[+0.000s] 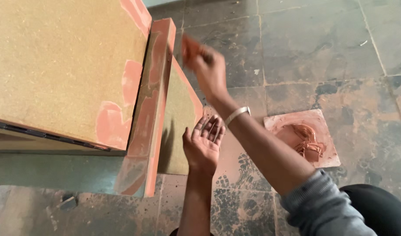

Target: The person applies reddish-brown wood filler to the edges and corners of a large wooden board using a small rectangular tool. They repeatedly scoop filler from a square tile on the floor and spread it along the board's edges, moving around the board to cover different sections.

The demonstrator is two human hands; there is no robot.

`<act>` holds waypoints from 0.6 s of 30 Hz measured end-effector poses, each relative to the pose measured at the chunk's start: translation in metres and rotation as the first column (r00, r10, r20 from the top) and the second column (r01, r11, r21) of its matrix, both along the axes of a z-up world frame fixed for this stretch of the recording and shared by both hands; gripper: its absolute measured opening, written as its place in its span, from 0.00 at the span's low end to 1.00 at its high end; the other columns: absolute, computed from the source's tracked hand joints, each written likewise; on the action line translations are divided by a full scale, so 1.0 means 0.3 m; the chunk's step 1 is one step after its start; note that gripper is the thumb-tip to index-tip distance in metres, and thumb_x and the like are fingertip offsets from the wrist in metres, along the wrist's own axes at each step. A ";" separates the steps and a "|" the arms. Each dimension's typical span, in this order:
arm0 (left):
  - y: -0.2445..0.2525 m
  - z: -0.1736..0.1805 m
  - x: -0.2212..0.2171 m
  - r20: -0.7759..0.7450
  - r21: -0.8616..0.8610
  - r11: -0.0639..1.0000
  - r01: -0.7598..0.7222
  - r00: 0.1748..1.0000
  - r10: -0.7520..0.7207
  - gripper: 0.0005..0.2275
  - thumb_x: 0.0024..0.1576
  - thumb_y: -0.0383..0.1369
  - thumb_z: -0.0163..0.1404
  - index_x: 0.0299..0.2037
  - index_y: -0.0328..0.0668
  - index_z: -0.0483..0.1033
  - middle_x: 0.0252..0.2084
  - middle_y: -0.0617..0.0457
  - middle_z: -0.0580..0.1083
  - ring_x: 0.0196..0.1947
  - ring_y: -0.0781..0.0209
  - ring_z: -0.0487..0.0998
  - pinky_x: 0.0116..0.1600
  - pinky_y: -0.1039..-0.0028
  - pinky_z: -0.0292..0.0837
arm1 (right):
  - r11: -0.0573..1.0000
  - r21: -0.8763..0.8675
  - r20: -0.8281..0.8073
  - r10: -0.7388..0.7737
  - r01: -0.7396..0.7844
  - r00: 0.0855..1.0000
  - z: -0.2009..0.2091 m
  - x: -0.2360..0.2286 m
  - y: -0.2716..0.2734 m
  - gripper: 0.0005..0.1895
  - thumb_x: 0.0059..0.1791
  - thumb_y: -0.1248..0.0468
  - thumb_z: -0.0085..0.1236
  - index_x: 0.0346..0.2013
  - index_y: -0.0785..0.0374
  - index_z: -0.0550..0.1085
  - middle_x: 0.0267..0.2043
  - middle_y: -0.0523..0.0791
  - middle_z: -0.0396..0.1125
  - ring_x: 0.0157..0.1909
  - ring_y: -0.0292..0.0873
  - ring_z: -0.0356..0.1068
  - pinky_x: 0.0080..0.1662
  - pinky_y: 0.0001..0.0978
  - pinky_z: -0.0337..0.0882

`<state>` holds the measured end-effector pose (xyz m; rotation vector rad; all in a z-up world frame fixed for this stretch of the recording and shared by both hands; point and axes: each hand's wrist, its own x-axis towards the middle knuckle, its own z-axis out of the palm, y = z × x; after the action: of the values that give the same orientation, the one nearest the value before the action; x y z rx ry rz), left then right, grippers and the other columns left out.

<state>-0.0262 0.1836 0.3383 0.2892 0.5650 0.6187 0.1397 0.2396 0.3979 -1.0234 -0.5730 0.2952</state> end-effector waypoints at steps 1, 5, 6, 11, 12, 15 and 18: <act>-0.004 0.004 0.001 0.000 -0.006 1.000 0.005 1.000 -0.005 0.30 0.64 0.49 0.28 0.69 0.31 0.57 0.69 0.34 0.62 0.69 0.41 0.63 0.73 0.51 0.56 | 1.000 -0.016 -0.067 -0.014 0.013 0.998 0.011 0.027 0.038 0.08 0.52 0.76 0.48 0.35 0.67 0.76 0.32 0.40 0.71 0.33 0.31 0.66 0.35 0.26 0.68; -0.012 0.010 0.006 0.006 0.025 0.998 0.058 0.998 -0.058 0.30 0.64 0.50 0.28 0.69 0.33 0.58 0.71 0.38 0.60 0.71 0.45 0.60 0.74 0.54 0.51 | 0.998 0.040 -0.226 -0.044 0.054 0.973 0.024 0.056 0.196 0.08 0.52 0.74 0.46 0.36 0.65 0.75 0.27 0.40 0.66 0.27 0.33 0.61 0.28 0.29 0.64; -0.012 0.006 0.001 0.008 0.044 0.996 0.079 0.997 -0.080 0.30 0.64 0.50 0.28 0.69 0.32 0.58 0.71 0.40 0.60 0.72 0.46 0.59 0.75 0.55 0.49 | 0.994 0.083 -0.240 -0.043 0.065 0.970 0.010 0.047 0.227 0.08 0.53 0.73 0.46 0.36 0.65 0.74 0.27 0.40 0.67 0.26 0.33 0.63 0.28 0.30 0.66; 0.002 -0.001 0.000 -0.064 0.024 0.999 0.049 0.997 -0.047 0.30 0.64 0.50 0.28 0.70 0.35 0.57 0.72 0.41 0.59 0.72 0.48 0.59 0.75 0.56 0.49 | 0.926 -0.311 0.405 -0.074 0.213 0.911 -0.074 -0.039 0.200 0.08 0.54 0.71 0.49 0.33 0.67 0.74 0.31 0.51 0.72 0.30 0.34 0.66 0.34 0.32 0.68; 0.005 -0.001 0.008 -0.088 0.013 0.999 0.041 0.995 -0.040 0.30 0.64 0.50 0.28 0.69 0.35 0.57 0.72 0.41 0.60 0.72 0.48 0.60 0.75 0.56 0.50 | 0.883 -0.382 0.564 -0.010 0.272 0.826 -0.077 -0.057 0.159 0.08 0.55 0.70 0.50 0.33 0.68 0.74 0.32 0.55 0.71 0.31 0.35 0.65 0.36 0.34 0.64; 0.003 -0.005 0.005 -0.028 0.001 1.000 0.030 0.999 -0.030 0.30 0.64 0.49 0.29 0.68 0.31 0.57 0.69 0.34 0.62 0.69 0.41 0.64 0.73 0.53 0.56 | 0.622 -0.770 0.360 0.237 0.144 0.902 -0.050 -0.006 0.056 0.29 0.53 0.72 0.41 0.67 0.43 0.66 0.32 0.40 0.70 0.22 0.40 0.64 0.24 0.36 0.67; -0.006 -0.005 -0.005 0.003 0.033 0.998 0.057 0.998 -0.057 0.29 0.64 0.49 0.30 0.68 0.31 0.56 0.67 0.34 0.64 0.67 0.41 0.66 0.72 0.52 0.58 | 0.792 -0.567 0.347 -0.020 0.227 0.938 -0.011 0.122 0.087 0.24 0.61 0.56 0.50 0.33 0.77 0.76 0.22 0.53 0.65 0.25 0.36 0.59 0.28 0.35 0.61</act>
<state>-0.0276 0.1819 0.3368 0.3343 0.5409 0.5735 0.1761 0.2657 0.3947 -1.7496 -0.7257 0.1898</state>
